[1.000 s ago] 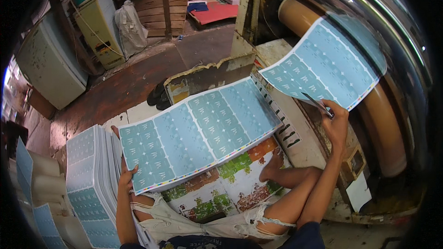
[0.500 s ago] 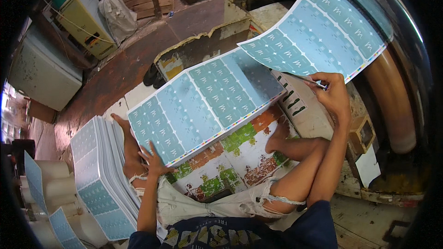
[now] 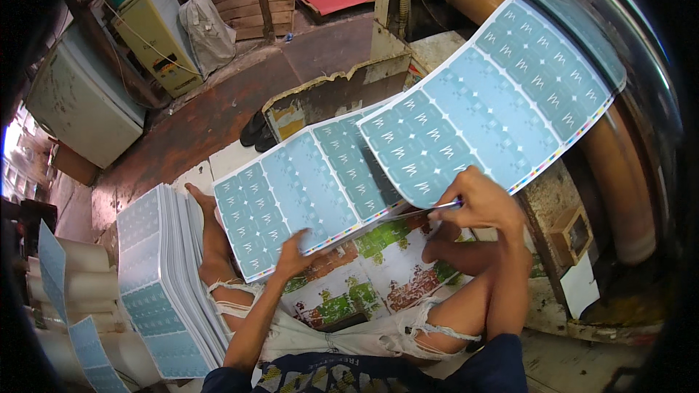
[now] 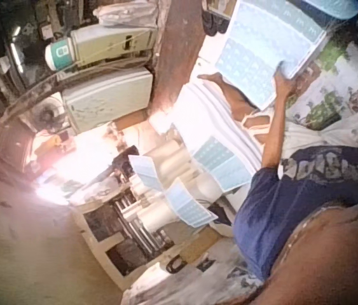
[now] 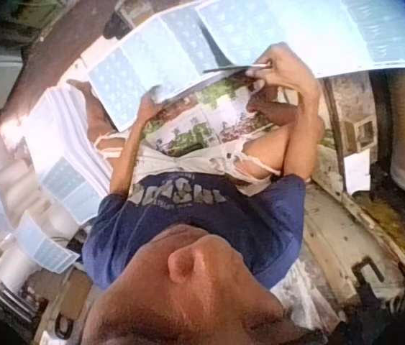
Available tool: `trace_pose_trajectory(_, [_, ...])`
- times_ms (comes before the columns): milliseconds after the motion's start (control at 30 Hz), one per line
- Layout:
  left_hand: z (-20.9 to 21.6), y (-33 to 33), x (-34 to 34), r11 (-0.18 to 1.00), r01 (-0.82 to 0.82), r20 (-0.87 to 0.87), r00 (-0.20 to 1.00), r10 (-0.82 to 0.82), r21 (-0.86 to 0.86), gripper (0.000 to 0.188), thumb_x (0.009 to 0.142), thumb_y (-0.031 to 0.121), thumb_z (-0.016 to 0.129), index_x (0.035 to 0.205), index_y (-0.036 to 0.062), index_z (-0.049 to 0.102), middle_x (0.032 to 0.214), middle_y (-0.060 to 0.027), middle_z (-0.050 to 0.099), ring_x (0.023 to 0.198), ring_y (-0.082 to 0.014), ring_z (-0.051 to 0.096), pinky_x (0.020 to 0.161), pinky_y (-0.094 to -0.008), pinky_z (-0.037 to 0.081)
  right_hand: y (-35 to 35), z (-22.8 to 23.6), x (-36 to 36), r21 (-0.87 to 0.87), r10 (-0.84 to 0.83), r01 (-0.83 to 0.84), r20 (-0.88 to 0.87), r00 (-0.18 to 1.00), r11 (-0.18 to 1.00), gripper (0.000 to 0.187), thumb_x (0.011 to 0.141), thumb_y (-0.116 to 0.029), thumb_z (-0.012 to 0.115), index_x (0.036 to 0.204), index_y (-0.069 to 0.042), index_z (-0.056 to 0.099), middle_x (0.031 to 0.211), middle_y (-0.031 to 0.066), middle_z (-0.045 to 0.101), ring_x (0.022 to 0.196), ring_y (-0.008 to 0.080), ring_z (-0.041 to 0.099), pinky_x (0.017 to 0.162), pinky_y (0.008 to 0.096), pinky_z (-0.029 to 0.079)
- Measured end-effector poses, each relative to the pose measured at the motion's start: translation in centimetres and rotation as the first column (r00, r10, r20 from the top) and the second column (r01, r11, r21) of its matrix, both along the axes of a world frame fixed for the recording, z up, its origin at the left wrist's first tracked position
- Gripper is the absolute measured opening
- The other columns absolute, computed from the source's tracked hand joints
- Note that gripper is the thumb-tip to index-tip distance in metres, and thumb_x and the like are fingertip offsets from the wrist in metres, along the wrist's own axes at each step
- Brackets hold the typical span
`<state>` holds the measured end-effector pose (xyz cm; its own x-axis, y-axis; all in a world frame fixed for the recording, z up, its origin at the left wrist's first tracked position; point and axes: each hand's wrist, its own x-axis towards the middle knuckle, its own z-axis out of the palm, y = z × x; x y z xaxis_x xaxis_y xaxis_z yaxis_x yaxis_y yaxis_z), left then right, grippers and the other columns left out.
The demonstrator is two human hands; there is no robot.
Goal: The person cuts sections from printed paper sheets emerging from a machine using a blade, then places the cut sheets onto a stack by hand.
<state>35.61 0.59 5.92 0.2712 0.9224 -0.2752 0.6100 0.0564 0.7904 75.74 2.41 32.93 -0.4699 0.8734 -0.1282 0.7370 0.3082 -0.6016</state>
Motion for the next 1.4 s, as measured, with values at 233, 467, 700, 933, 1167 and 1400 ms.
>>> trace_pose_trajectory(233, [11.8, 2.4, 18.2, 0.599, 0.467, 0.752, 0.277, 0.599, -0.65, 0.063, 0.092, 0.047, 0.06, 0.129, -0.0033, 0.051, 0.117, -0.0151, 0.062, 0.105, -0.0301, 0.063, 0.083, -0.0461, 0.056, 0.5, -1.3, -0.5, -0.117, 0.205, -0.203, 0.004, 0.979, 0.972, 0.024, 0.067, -0.02, 0.075, 0.074, 0.002, 0.07, 0.059, 0.0217, 0.06, 0.057, 0.0362, 0.061, 0.055, 0.0408, 0.047])
trace_pose_trajectory(467, [8.1, 3.0, 19.3, 0.759, 0.239, 0.72, 0.57, 0.395, -0.605, 0.037, 0.092, 0.03, 0.065, 0.108, -0.0019, 0.056, 0.09, -0.0064, 0.063, 0.079, -0.0211, 0.067, 0.071, -0.0371, 0.058, 1.2, -0.4, 0.5, -0.213, 0.178, -0.174, 0.002, 0.984, 0.961, 0.028, 0.072, -0.029, 0.077, 0.082, -0.002, 0.073, 0.062, 0.019, 0.062, 0.063, 0.0339, 0.064, 0.06, 0.0413, 0.049])
trace_pose_trajectory(700, [7.8, -0.4, 15.4, 0.762, 0.117, 0.655, 0.605, 0.454, -0.637, 0.033, 0.094, 0.027, 0.063, 0.116, 0.0028, 0.057, 0.098, -0.0037, 0.065, 0.086, -0.0135, 0.065, 0.078, -0.0306, 0.055, 0.4, -2.5, 4.3, -0.015, -0.061, 0.062, 0.05, 0.997, 0.998, 0.037, 0.083, -0.03, 0.071, 0.11, -0.005, 0.07, 0.074, 0.0176, 0.068, 0.066, 0.0298, 0.066, 0.063, 0.0363, 0.051])
trace_pose_trajectory(933, [9.4, -3.3, 14.2, 0.834, 0.038, 0.683, 0.595, 0.423, -0.55, 0.032, 0.094, 0.023, 0.064, 0.115, 0.0, 0.055, 0.097, -0.0062, 0.066, 0.086, -0.0129, 0.066, 0.075, -0.0311, 0.056, -0.2, -0.7, 11.2, 0.066, -0.241, 0.256, -0.174, 0.955, 0.964, 0.024, 0.088, -0.014, 0.064, 0.108, 0.0, 0.069, 0.07, 0.0097, 0.066, 0.058, 0.011, 0.059, 0.054, 0.0278, 0.048])
trace_pose_trajectory(1167, [8.9, -4.2, 13.1, 0.868, -0.057, 0.67, 0.611, 0.421, -0.493, 0.036, 0.093, 0.017, 0.064, 0.121, -0.0022, 0.054, 0.106, -0.0066, 0.065, 0.093, -0.0134, 0.063, 0.081, -0.0298, 0.051, -0.5, -0.6, 21.1, 0.269, -0.572, 0.723, -0.465, 0.676, 0.636, 0.025, 0.091, -0.019, 0.061, 0.102, 0.002, 0.068, 0.068, 0.0047, 0.063, 0.057, 0.0096, 0.056, 0.05, 0.0282, 0.044])
trace_pose_trajectory(1400, [9.2, -5.1, 9.5, 0.881, -0.156, 0.622, 0.654, 0.431, -0.447, 0.032, 0.091, 0.014, 0.065, 0.117, -0.0019, 0.057, 0.104, -0.0064, 0.066, 0.09, -0.0141, 0.062, 0.082, -0.0293, 0.049, -1.2, 2.0, 32.3, 0.196, -0.609, 0.976, -0.764, 0.212, 0.094, 0.027, 0.094, -0.023, 0.06, 0.11, -0.002, 0.067, 0.075, 0.0047, 0.067, 0.055, 0.0081, 0.057, 0.042, 0.0219, 0.04])
